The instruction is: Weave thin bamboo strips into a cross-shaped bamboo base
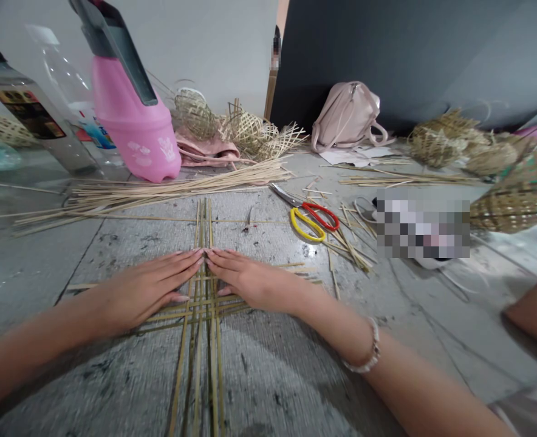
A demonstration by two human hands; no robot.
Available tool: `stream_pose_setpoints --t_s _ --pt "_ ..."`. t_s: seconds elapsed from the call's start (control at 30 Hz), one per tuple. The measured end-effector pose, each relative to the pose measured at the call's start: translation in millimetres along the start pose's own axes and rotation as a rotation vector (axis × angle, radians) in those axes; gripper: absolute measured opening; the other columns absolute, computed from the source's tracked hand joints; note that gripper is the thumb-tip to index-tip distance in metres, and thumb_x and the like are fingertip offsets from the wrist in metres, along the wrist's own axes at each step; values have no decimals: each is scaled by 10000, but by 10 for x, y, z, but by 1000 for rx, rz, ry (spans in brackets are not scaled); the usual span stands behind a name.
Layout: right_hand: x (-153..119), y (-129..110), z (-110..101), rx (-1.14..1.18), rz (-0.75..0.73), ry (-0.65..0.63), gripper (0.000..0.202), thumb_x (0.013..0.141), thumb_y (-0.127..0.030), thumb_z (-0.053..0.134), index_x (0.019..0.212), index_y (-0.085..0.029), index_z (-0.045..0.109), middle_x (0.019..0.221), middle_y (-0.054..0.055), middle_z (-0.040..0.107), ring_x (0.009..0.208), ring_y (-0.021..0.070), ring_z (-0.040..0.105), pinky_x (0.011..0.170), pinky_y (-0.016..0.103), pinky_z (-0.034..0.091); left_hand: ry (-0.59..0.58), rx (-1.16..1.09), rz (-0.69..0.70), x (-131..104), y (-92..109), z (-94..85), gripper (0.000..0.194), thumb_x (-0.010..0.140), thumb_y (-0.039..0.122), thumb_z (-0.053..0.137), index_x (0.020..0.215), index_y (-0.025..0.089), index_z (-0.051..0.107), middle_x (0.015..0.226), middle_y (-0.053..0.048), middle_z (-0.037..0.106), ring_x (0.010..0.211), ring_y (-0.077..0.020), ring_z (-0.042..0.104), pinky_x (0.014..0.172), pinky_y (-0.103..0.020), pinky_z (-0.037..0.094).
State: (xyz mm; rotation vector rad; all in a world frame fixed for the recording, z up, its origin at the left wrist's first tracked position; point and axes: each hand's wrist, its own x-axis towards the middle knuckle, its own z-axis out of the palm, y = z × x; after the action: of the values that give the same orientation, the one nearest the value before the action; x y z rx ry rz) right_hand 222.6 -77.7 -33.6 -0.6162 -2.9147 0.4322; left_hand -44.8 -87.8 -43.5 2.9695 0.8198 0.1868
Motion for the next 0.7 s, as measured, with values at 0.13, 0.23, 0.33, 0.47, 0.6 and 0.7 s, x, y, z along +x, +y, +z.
stream_pose_setpoints --t_s 0.13,0.23,0.33,0.47,0.6,0.7 --pt "-7 7 18 -1 -22 25 491 1013 -194 396 1431 60 351 1533 240 299 1480 189 126 1223 377 180 28 -10 4 -8 -25 29 535 1064 431 221 1454 102 381 1539 -160 335 1437 -211 303 1180 -362 266" --pt "-11 12 40 3 -18 42 482 1014 -182 389 1442 37 349 1537 232 293 1479 184 127 1223 385 185 35 -19 5 -11 -32 37 499 1067 391 239 1459 112 371 1538 -157 338 1435 -212 308 1175 -373 279" --pt "-13 16 67 5 -7 63 464 1017 -165 363 1444 16 359 1538 218 296 1476 179 139 1222 391 191 28 -18 12 -9 -39 30 473 1066 339 249 1453 99 377 1531 -161 349 1426 -212 330 1170 -378 290" --pt "-12 17 92 19 10 73 448 1018 -157 343 1420 34 395 1527 227 317 1471 192 169 1221 395 192 19 -21 20 1 -57 22 457 1062 284 252 1439 74 402 1515 -168 374 1413 -219 356 1162 -391 307" --pt "-14 7 108 39 38 95 450 1012 -137 350 1452 -47 383 1539 185 320 1470 170 175 1218 406 215 10 -40 11 13 -67 25 451 1061 279 263 1435 79 418 1515 -156 377 1413 -212 356 1166 -382 307" --pt "-16 4 126 47 40 107 468 997 -94 351 1465 -67 368 1540 177 324 1472 166 168 1218 417 218 3 -45 6 23 -72 18 447 1065 288 255 1430 102 435 1514 -131 385 1416 -196 349 1177 -378 289"
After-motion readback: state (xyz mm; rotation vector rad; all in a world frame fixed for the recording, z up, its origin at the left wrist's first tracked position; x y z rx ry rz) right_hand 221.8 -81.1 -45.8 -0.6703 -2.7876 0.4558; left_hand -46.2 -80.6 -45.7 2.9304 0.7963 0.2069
